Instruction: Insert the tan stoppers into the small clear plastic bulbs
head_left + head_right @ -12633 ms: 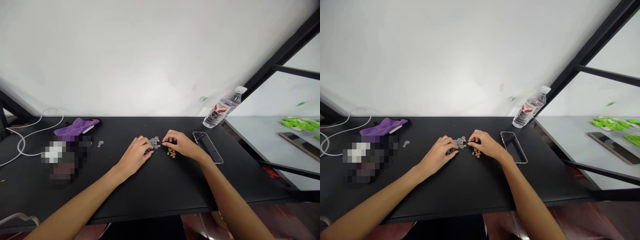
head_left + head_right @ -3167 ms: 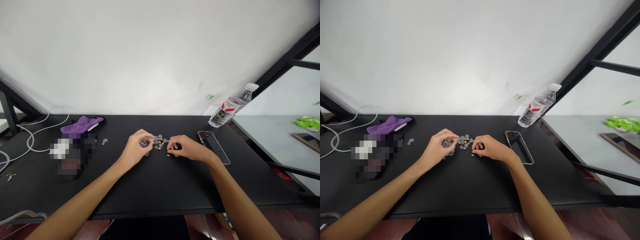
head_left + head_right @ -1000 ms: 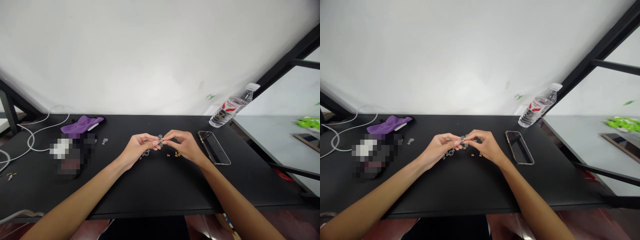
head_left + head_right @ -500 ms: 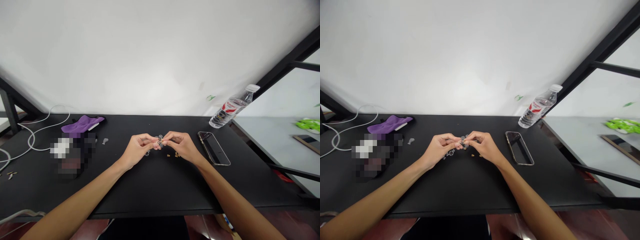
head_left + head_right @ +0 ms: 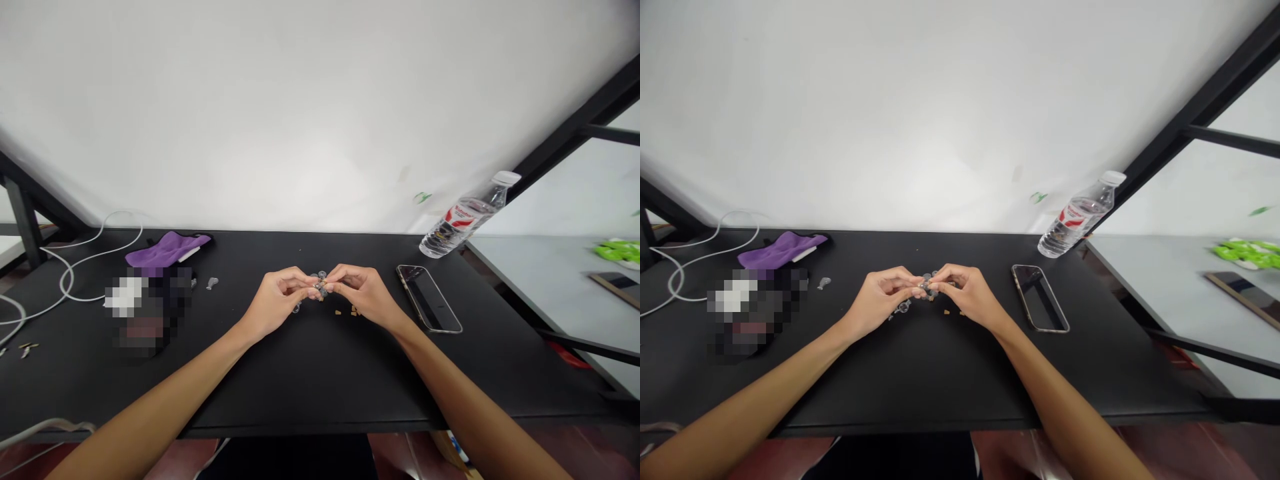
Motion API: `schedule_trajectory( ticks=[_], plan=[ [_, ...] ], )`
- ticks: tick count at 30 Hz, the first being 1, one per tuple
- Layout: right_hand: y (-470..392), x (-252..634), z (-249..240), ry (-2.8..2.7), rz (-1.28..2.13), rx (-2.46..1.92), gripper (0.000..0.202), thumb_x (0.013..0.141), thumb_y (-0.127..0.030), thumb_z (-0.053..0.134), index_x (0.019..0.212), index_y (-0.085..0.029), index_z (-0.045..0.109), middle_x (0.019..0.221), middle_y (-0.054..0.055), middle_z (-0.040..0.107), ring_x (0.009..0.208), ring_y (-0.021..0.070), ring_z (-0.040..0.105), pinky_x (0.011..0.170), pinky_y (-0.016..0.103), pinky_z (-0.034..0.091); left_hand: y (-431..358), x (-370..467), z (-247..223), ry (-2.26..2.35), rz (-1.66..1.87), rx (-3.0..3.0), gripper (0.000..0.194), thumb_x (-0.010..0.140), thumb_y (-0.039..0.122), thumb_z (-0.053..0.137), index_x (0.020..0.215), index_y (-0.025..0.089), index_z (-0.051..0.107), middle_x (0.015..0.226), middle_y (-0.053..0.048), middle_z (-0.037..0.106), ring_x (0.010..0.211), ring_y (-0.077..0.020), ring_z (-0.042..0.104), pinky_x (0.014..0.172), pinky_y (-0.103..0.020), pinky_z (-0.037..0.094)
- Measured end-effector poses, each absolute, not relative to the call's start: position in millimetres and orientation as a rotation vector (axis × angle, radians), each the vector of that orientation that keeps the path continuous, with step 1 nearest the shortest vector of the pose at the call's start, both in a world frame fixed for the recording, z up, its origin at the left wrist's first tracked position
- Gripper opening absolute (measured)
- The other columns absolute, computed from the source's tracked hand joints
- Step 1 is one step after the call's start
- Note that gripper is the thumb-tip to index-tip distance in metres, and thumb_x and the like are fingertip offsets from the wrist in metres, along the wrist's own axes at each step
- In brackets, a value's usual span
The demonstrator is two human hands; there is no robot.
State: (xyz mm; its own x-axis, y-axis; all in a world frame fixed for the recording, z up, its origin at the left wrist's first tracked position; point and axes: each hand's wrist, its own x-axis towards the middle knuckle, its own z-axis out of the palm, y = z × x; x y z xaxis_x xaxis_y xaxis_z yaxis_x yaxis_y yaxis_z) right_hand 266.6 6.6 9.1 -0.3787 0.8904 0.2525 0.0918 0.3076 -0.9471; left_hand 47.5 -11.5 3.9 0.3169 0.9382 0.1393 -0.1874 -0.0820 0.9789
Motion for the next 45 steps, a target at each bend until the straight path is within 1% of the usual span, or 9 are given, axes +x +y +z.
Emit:
schedule_trajectory(
  ticks=[13,19,26,34,37,41,43,45],
  plan=[
    [4.8,265.7,10.4,-1.757,1.101,-0.933,0.017,0.089,-0.035,0.078,0.084,-0.019,0.076,0.087,0.006,0.074,0.085,0.0218,0.069,0.081,0.035,0.053,-12.4,47.0,4.7,0.827,1.123,1.375,0.016,0.084,0.028,0.081,0.091,0.015,0.074,0.098,-0.008,0.079,0.090,-0.0222,0.078,0.082,-0.033,0.061],
    [6.2,265.8,6.3,-1.774,1.080,-0.917,0.015,0.091,-0.034,0.076,0.086,-0.020,0.075,0.087,0.005,0.072,0.085,0.0204,0.068,0.080,0.034,0.052,-13.3,48.0,2.6,0.842,1.128,1.388,0.016,0.086,0.029,0.080,0.093,0.015,0.075,0.097,-0.008,0.078,0.093,-0.0226,0.077,0.081,-0.032,0.060],
    [5.5,265.8,7.7,-1.780,1.081,-0.931,0.019,0.090,-0.036,0.076,0.083,-0.019,0.073,0.086,0.005,0.072,0.084,0.0204,0.068,0.079,0.033,0.053,-13.5,48.2,2.9,0.834,1.107,1.388,0.016,0.086,0.028,0.080,0.093,0.015,0.073,0.098,-0.008,0.078,0.091,-0.0217,0.077,0.082,-0.033,0.060],
    [5.9,265.6,7.9,-1.791,1.099,-0.950,0.024,0.091,-0.042,0.075,0.084,-0.018,0.072,0.086,0.006,0.072,0.084,0.0210,0.068,0.080,0.034,0.054,-13.7,48.3,1.8,0.830,1.110,1.413,0.019,0.085,0.031,0.081,0.093,0.015,0.073,0.098,-0.009,0.079,0.092,-0.0240,0.077,0.081,-0.034,0.060],
    [5.4,266.2,9.4,-1.798,1.097,-0.933,0.022,0.092,-0.039,0.074,0.084,-0.019,0.071,0.086,0.005,0.071,0.084,0.0202,0.068,0.079,0.033,0.054,-13.1,47.0,5.4,0.853,1.058,1.387,0.022,0.085,0.032,0.081,0.096,0.016,0.072,0.099,-0.010,0.079,0.093,-0.0250,0.077,0.083,-0.036,0.061],
    [4.6,267.7,12.8,-1.818,1.040,-0.914,0.020,0.093,-0.038,0.073,0.088,-0.019,0.072,0.089,0.005,0.070,0.087,0.0207,0.067,0.082,0.034,0.053,-7.4,39.8,15.2,0.869,0.982,1.460,0.031,0.084,0.031,0.081,0.111,0.018,0.073,0.102,-0.009,0.079,0.098,-0.0236,0.075,0.091,-0.036,0.059],
    [4.0,267.9,13.9,-1.855,0.971,-0.932,0.020,0.094,-0.039,0.072,0.090,-0.019,0.072,0.090,0.006,0.070,0.086,0.0208,0.065,0.081,0.034,0.052,-2.2,33.2,20.4,0.894,0.994,1.523,0.030,0.088,0.034,0.077,0.113,0.019,0.073,0.102,-0.007,0.078,0.097,-0.0215,0.074,0.091,-0.035,0.058],
    [3.1,267.4,14.0,-1.937,0.891,-0.964,0.019,0.095,-0.038,0.070,0.091,-0.020,0.072,0.087,0.005,0.069,0.081,0.0198,0.062,0.077,0.034,0.050,3.6,25.8,24.0,0.992,1.048,1.594,0.024,0.094,0.038,0.069,0.108,0.019,0.075,0.098,-0.006,0.076,0.091,-0.0195,0.071,0.085,-0.033,0.056]
  ],
)
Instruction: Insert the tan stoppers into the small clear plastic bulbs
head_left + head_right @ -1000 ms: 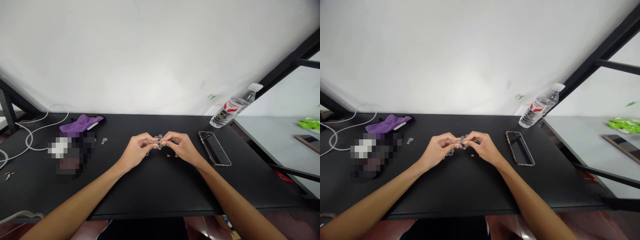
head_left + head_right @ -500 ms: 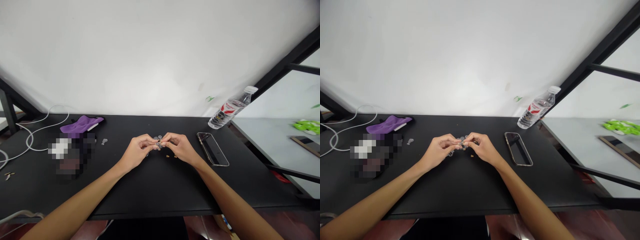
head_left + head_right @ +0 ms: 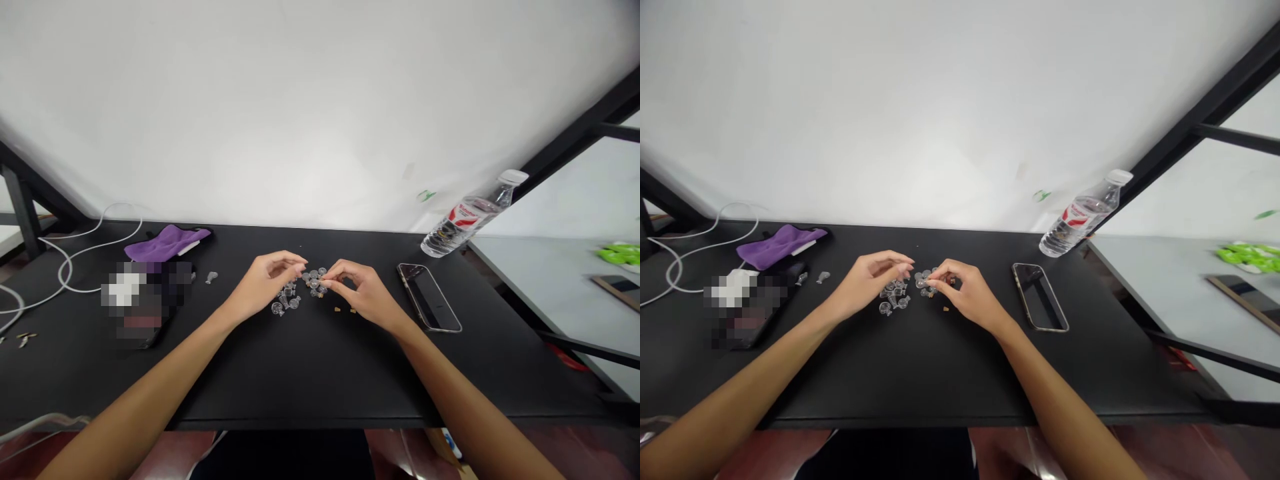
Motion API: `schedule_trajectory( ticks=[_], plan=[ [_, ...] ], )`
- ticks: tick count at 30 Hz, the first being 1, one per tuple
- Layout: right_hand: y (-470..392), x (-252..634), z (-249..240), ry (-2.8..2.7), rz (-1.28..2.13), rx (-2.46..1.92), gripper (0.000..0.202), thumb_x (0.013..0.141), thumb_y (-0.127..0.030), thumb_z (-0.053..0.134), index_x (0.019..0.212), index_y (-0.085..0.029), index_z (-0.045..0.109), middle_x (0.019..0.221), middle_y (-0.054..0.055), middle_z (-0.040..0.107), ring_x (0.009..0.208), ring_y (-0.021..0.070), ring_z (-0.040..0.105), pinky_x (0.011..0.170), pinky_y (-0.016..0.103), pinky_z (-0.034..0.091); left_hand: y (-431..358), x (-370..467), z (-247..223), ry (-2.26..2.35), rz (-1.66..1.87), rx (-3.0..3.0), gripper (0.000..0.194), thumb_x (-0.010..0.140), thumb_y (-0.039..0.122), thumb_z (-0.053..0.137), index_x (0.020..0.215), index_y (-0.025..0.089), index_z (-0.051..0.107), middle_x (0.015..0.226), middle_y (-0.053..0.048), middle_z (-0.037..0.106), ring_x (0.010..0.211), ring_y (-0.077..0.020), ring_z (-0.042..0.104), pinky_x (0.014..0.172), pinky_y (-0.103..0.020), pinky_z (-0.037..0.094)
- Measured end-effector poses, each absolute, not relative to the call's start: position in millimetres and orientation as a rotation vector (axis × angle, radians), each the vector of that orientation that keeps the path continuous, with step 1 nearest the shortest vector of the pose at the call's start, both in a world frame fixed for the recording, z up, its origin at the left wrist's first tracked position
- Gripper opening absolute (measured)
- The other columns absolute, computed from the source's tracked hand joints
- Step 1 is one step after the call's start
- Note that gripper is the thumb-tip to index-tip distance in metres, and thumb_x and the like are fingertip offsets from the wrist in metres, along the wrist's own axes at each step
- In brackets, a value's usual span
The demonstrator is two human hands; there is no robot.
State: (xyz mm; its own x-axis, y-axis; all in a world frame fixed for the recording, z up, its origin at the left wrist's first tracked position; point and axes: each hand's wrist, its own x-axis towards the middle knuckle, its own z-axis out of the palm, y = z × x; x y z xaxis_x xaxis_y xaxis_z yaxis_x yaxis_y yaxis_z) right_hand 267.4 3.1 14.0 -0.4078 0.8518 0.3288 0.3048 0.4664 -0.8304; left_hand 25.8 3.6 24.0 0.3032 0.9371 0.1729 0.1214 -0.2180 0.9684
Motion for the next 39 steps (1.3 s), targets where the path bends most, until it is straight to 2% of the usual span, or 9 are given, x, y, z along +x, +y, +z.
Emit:
schedule_trajectory(
  ticks=[6,11,13,18,22,30,39],
  plan=[
    [-0.7,263.9,11.0,-2.162,0.789,-0.968,0.014,0.098,-0.034,0.066,0.093,-0.022,0.072,0.091,0.004,0.063,0.078,0.0174,0.058,0.074,0.031,0.048,14.8,11.9,17.3,1.320,1.061,2.001,0.015,0.097,0.029,0.062,0.093,0.021,0.074,0.089,-0.004,0.068,0.080,-0.0176,0.061,0.072,-0.031,0.048],
    [-2.0,263.3,9.3,-2.263,0.777,-0.969,0.013,0.099,-0.033,0.066,0.094,-0.022,0.072,0.095,0.005,0.061,0.082,0.0178,0.058,0.077,0.031,0.048,13.3,11.3,4.1,1.316,0.886,2.275,0.019,0.099,0.019,0.057,0.107,0.021,0.074,0.098,-0.005,0.066,0.097,-0.0221,0.060,0.086,-0.036,0.049],
    [-1.7,263.0,8.0,-2.273,0.787,-0.966,0.014,0.098,-0.034,0.068,0.093,-0.022,0.071,0.095,0.004,0.060,0.083,0.0180,0.058,0.078,0.031,0.048,11.6,11.5,2.4,1.315,0.847,2.334,0.021,0.101,0.018,0.054,0.108,0.021,0.073,0.099,-0.005,0.066,0.098,-0.0230,0.059,0.090,-0.039,0.049],
    [-0.6,262.8,6.5,-2.274,0.813,-0.964,0.015,0.095,-0.036,0.072,0.091,-0.022,0.070,0.094,0.004,0.059,0.085,0.0180,0.058,0.078,0.030,0.047,9.1,12.3,2.9,1.314,0.791,2.427,0.021,0.102,0.019,0.053,0.102,0.019,0.074,0.097,-0.006,0.066,0.096,-0.0234,0.058,0.087,-0.038,0.049],
    [3.0,269.1,13.3,-2.205,0.831,-1.012,0.019,0.096,-0.039,0.069,0.089,-0.022,0.071,0.091,0.003,0.059,0.078,0.0167,0.055,0.071,0.029,0.045,9.2,13.1,1.9,1.297,0.775,2.461,0.020,0.102,0.018,0.054,0.104,0.018,0.074,0.099,-0.006,0.067,0.097,-0.0234,0.058,0.087,-0.038,0.050],
    [19.8,303.3,24.4,-2.118,0.592,-1.174,0.027,0.098,-0.042,0.063,0.084,-0.020,0.070,0.072,0.000,0.051,0.065,0.0155,0.044,0.061,0.030,0.036,7.9,14.5,0.0,1.348,0.775,2.478,0.020,0.102,0.022,0.054,0.107,0.019,0.074,0.101,-0.007,0.071,0.097,-0.0252,0.060,0.086,-0.040,0.050],
    [18.6,314.1,25.8,-2.262,0.884,-1.160,0.025,0.091,-0.044,0.071,0.088,-0.020,0.075,0.076,0.001,0.056,0.066,0.0151,0.048,0.060,0.028,0.039,4.5,23.0,2.9,1.377,0.856,2.437,0.020,0.102,0.018,0.052,0.105,0.019,0.073,0.096,-0.006,0.069,0.093,-0.0244,0.061,0.090,-0.040,0.049]
  ],
)
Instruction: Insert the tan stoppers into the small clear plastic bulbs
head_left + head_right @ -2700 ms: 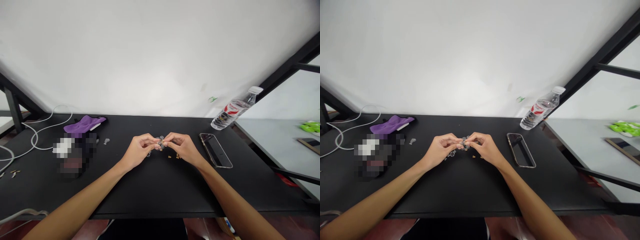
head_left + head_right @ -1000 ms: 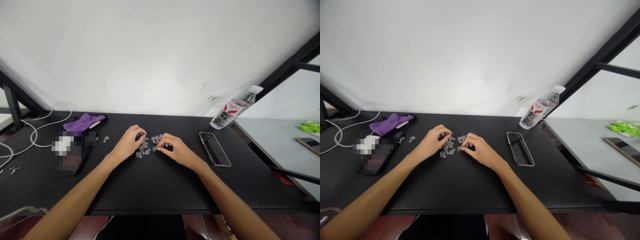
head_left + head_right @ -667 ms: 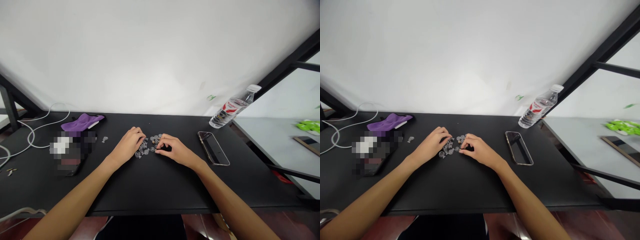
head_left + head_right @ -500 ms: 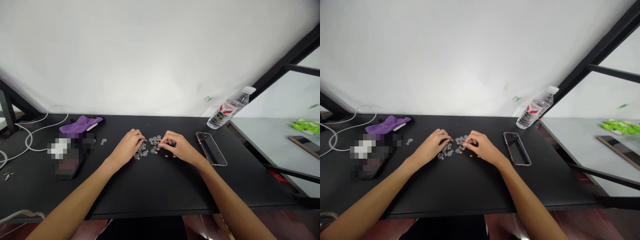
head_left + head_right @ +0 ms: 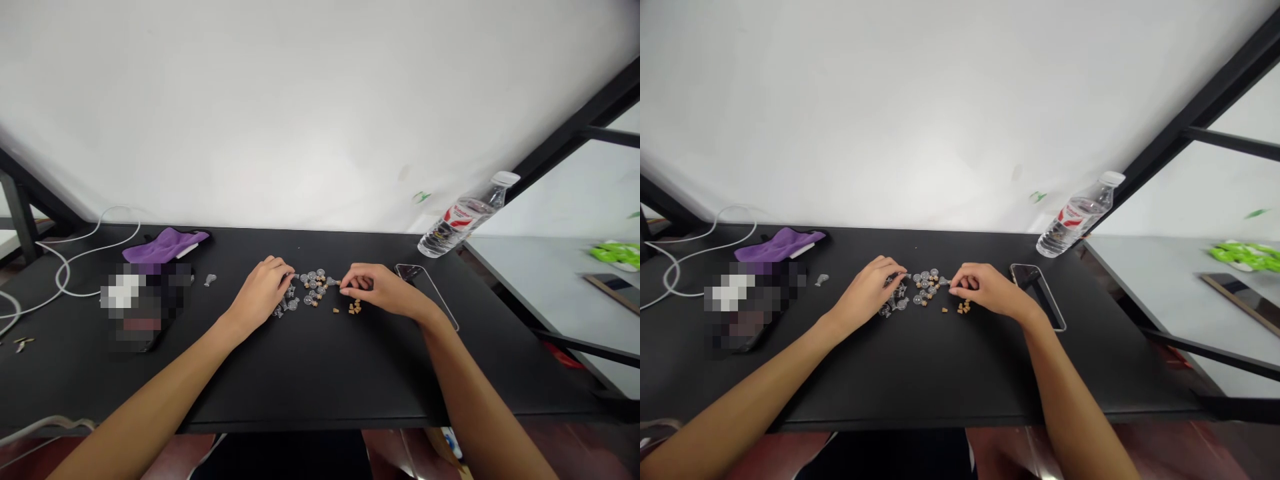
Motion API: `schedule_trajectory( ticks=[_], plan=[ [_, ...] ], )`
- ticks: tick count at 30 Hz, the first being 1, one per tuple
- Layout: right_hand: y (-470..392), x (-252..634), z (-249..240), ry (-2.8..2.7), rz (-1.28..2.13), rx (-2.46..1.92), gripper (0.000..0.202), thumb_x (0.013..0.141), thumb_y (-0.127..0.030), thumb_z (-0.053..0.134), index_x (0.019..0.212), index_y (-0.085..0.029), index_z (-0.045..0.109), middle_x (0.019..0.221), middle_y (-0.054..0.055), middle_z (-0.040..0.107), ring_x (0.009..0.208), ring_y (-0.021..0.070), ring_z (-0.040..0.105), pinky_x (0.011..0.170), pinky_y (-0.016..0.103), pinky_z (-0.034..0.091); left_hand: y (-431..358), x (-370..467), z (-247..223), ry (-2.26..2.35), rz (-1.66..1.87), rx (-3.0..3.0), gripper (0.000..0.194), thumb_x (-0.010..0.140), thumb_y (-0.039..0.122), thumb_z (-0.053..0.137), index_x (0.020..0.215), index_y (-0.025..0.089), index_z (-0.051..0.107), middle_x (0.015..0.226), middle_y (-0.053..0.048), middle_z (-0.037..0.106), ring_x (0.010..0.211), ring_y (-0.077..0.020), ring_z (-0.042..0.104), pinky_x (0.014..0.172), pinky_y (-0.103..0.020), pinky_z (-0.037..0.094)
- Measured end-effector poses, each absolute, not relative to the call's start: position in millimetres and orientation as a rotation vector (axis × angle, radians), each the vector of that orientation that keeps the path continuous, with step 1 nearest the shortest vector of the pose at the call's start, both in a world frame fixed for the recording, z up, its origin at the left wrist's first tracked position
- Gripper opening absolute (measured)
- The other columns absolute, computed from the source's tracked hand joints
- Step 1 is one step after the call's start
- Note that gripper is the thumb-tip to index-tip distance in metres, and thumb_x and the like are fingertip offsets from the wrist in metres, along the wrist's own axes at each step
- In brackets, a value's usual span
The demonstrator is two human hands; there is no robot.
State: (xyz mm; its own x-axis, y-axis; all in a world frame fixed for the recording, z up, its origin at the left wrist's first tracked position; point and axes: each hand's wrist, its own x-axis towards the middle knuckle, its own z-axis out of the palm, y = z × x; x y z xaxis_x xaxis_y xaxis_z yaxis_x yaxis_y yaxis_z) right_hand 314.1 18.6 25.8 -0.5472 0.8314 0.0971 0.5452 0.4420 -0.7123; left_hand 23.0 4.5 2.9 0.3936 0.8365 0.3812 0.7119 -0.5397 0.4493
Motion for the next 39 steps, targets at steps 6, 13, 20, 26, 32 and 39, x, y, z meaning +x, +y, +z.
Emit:
schedule_trajectory(
  ticks=[6,13,20,26,32,39],
  plan=[
    [13.0,301.9,24.1,-2.417,1.079,-1.006,0.023,0.083,-0.042,0.081,0.090,-0.020,0.077,0.079,0.000,0.057,0.071,0.0155,0.054,0.064,0.028,0.044,-5.0,31.4,8.7,1.386,1.025,2.342,0.019,0.104,0.023,0.052,0.109,0.022,0.070,0.104,-0.005,0.072,0.095,-0.0232,0.065,0.088,-0.038,0.049],
    [10.7,295.3,25.0,-2.318,1.044,-1.046,0.025,0.090,-0.044,0.073,0.088,-0.019,0.075,0.076,0.001,0.064,0.067,0.0147,0.055,0.064,0.028,0.045,-13.4,40.9,2.2,1.256,1.114,2.261,0.015,0.103,0.024,0.056,0.111,0.023,0.069,0.106,-0.004,0.073,0.096,-0.0210,0.069,0.087,-0.034,0.052],
    [7.8,291.1,31.1,-2.039,1.024,-1.028,0.023,0.091,-0.041,0.072,0.094,-0.019,0.074,0.089,0.006,0.073,0.080,0.0193,0.064,0.076,0.032,0.052,-17.9,44.7,4.5,1.112,1.218,2.218,0.010,0.101,0.018,0.060,0.108,0.022,0.067,0.099,-0.002,0.071,0.084,-0.0149,0.067,0.078,-0.028,0.053],
    [7.0,286.0,28.7,-1.972,1.113,-0.956,0.021,0.088,-0.039,0.077,0.091,-0.018,0.071,0.087,0.005,0.070,0.080,0.0187,0.063,0.077,0.032,0.053,-22.1,49.6,6.8,1.012,1.277,2.191,0.013,0.100,0.012,0.060,0.108,0.021,0.065,0.101,-0.003,0.069,0.087,-0.0139,0.067,0.081,-0.026,0.053],
    [4.0,279.1,26.6,-1.932,1.140,-0.908,0.020,0.087,-0.036,0.078,0.095,-0.018,0.071,0.089,0.005,0.070,0.084,0.0191,0.065,0.081,0.034,0.054,-24.0,51.0,5.7,0.952,1.262,2.195,0.018,0.098,0.009,0.058,0.110,0.021,0.066,0.105,-0.004,0.067,0.087,-0.0147,0.067,0.078,-0.026,0.054],
    [4.3,276.9,24.1,-1.879,1.129,-0.876,0.018,0.089,-0.034,0.078,0.096,-0.019,0.074,0.093,0.006,0.072,0.089,0.0201,0.067,0.086,0.035,0.055,-25.4,50.2,6.8,0.942,1.238,2.201,0.022,0.099,0.008,0.058,0.114,0.022,0.066,0.107,-0.004,0.066,0.092,-0.0151,0.066,0.082,-0.027,0.054]
  ],
)
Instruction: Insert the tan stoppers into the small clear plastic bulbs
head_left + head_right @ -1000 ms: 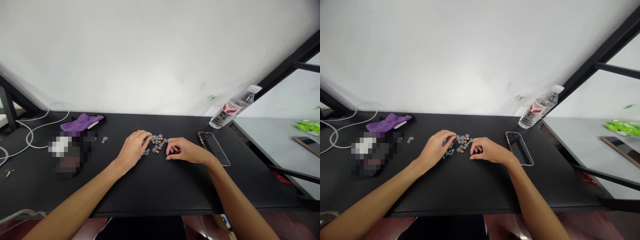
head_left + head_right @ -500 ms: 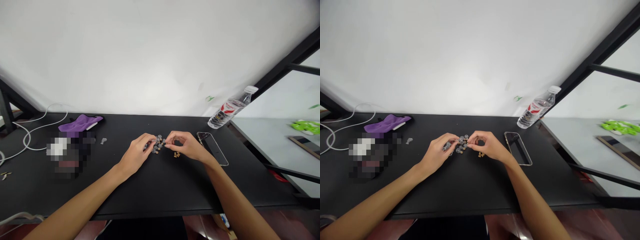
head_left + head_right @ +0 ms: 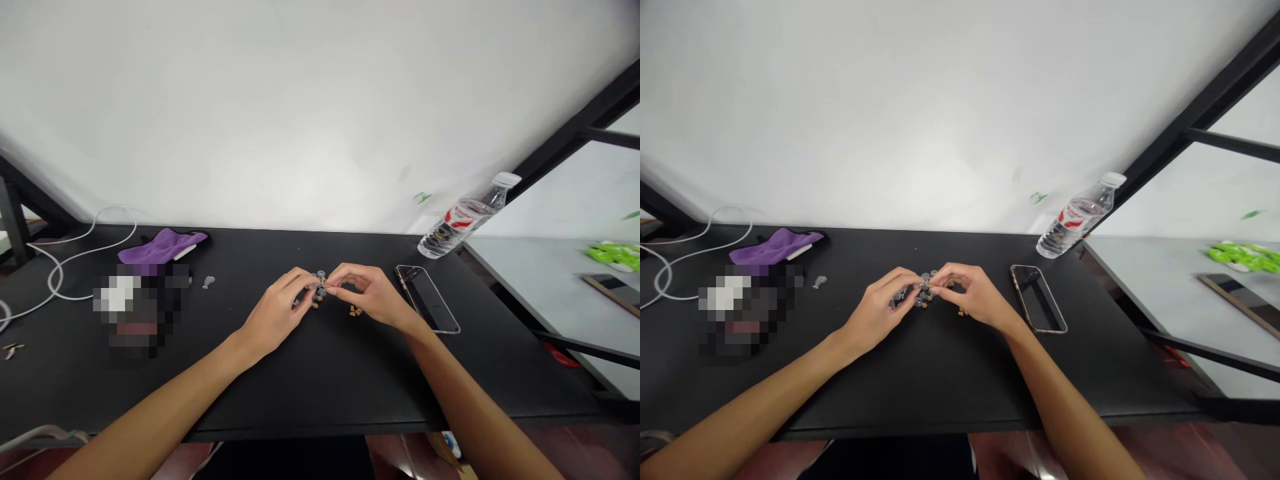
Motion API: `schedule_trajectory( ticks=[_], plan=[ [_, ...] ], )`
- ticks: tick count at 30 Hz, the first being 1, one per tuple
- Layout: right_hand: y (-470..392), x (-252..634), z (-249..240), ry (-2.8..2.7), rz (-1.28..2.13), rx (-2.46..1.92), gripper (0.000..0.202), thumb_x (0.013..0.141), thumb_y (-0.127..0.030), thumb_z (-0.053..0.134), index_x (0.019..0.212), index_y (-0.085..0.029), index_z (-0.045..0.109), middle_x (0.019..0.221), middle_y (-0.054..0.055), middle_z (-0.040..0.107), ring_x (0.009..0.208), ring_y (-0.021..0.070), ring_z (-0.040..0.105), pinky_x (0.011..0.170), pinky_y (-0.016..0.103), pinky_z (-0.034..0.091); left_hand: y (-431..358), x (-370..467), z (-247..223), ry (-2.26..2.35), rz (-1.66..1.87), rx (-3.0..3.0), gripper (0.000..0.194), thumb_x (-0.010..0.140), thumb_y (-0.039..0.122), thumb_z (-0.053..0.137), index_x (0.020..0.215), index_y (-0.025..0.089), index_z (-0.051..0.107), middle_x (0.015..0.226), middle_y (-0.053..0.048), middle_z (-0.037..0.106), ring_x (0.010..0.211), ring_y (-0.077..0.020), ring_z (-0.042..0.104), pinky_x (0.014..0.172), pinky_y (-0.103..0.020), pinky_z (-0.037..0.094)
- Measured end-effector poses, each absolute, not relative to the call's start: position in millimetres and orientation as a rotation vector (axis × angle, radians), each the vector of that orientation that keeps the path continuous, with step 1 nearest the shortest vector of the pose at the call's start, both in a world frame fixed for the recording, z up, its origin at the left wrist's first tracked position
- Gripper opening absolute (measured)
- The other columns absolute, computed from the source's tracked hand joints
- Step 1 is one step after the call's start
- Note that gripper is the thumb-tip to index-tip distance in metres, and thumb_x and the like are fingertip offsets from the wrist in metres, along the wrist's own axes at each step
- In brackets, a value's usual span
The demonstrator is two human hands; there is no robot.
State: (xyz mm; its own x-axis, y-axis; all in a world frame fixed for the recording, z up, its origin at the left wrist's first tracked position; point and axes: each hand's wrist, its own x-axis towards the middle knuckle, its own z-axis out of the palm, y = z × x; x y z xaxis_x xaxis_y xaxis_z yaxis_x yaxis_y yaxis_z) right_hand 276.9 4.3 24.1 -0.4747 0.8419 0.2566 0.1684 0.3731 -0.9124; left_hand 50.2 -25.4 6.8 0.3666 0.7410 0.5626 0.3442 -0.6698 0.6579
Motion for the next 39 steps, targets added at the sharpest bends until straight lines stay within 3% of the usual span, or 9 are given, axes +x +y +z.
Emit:
schedule_trajectory(
  ticks=[10,18,29,39],
  plan=[
    [5.9,277.1,20.6,-1.831,1.104,-0.912,0.019,0.084,-0.034,0.084,0.094,-0.020,0.076,0.091,0.005,0.075,0.088,0.0199,0.070,0.086,0.035,0.057,-24.8,50.7,5.9,0.899,1.259,2.192,0.025,0.099,0.006,0.057,0.116,0.022,0.067,0.110,-0.006,0.066,0.098,-0.0160,0.068,0.084,-0.028,0.056],
    [6.1,277.8,20.0,-1.853,1.037,-0.873,0.012,0.086,-0.032,0.081,0.088,-0.020,0.078,0.092,0.006,0.076,0.089,0.0202,0.071,0.085,0.034,0.057,-23.5,52.3,9.0,0.881,1.280,2.035,0.023,0.098,0.007,0.060,0.113,0.021,0.071,0.104,-0.006,0.067,0.092,-0.0148,0.067,0.082,-0.027,0.056],
    [6.2,279.3,20.1,-1.825,1.082,-0.900,0.020,0.086,-0.039,0.081,0.091,-0.020,0.079,0.093,0.008,0.077,0.091,0.0235,0.073,0.087,0.039,0.059,-21.4,53.3,8.0,0.909,1.269,1.855,0.016,0.095,0.015,0.067,0.106,0.021,0.077,0.095,-0.005,0.071,0.085,-0.0167,0.070,0.078,-0.030,0.059],
    [6.0,275.0,17.7,-1.772,1.153,-0.926,0.020,0.084,-0.037,0.083,0.085,-0.018,0.076,0.086,0.005,0.075,0.083,0.0201,0.071,0.085,0.036,0.057,-20.3,52.8,5.1,0.909,1.307,1.891,0.014,0.093,0.017,0.071,0.104,0.021,0.078,0.092,-0.005,0.072,0.083,-0.0159,0.070,0.077,-0.029,0.058]
  ],
)
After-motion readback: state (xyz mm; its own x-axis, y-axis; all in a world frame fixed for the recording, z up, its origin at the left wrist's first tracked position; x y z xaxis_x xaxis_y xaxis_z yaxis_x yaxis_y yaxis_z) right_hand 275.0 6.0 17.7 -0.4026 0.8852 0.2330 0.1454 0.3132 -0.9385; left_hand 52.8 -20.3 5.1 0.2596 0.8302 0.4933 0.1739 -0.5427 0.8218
